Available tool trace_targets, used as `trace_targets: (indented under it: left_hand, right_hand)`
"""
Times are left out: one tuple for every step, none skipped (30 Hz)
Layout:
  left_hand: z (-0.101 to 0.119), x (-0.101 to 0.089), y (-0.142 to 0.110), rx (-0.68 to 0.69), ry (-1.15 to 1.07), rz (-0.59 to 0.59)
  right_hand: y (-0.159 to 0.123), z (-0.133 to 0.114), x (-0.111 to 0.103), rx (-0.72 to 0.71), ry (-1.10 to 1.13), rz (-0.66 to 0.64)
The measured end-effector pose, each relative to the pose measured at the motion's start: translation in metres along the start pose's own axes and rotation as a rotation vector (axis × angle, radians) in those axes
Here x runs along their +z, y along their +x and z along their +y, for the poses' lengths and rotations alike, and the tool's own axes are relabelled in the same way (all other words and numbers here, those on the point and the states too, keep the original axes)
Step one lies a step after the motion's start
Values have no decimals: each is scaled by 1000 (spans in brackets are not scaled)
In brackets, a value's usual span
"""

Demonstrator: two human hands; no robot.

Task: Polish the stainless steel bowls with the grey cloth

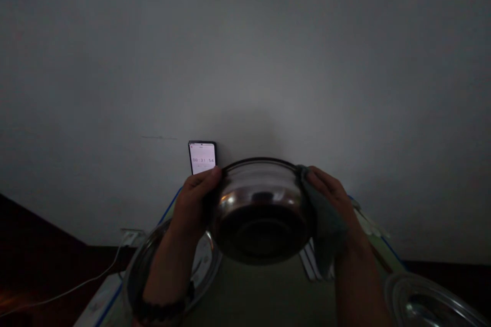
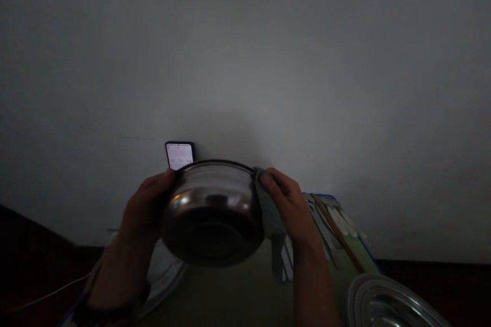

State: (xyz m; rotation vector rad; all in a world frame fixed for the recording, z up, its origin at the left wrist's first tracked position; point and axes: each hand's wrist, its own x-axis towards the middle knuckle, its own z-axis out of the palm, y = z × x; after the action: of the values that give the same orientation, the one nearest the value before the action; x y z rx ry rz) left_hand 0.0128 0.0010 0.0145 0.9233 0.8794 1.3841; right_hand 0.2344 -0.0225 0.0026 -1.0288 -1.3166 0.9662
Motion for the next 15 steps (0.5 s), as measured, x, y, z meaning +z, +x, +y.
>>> trace_targets:
  left_hand:
    - [0,1,1,-6,-79,54]
    - [-1,3,2,-11,-146,102]
    - [-1,4,2,-13,-194,143]
    - [-1,4,2,-17,-215,169]
    - [-1,3,2,-22,-215,178]
    - [-1,2,2,-32,-196,167]
    - [0,-1,2,-50,-159,137]
    - [0,-4,2,-69,-94,83]
    - [0,-8,2,-86,-15,17]
    - [0,-11,3,-101,67,-49]
    - [0,-14,3,-100,150,-110]
    - [0,-15,2,-84,229,-168]
    - [-1,-15,2,-61,298,-225]
    - [-1,-14,1,-39,355,-281]
    - [-2,-11,0,-18,402,-332]
  right_hand:
    - [1,2,-1,5,12,39]
    - [2,4,-1,7,11,74]
    - [3,5,-1,6,3,103]
    - [4,6,-1,4,-7,128]
    - [5,7,-1,5,-15,142]
    - [6,8,-1,9,-18,145]
    - [7,8,-2,16,-14,145]
    - [7,7,-2,27,-8,136]
    - [8,7,-1,39,-4,119]
    - [8,6,-1,49,-6,97]
    - [8,4,0,54,-19,69]
    - [7,2,1,55,-46,35]
    - [7,0,3,51,-84,-9]
    - [5,-3,6,45,-129,-51]
    - [4,-5,8,38,-174,-87]
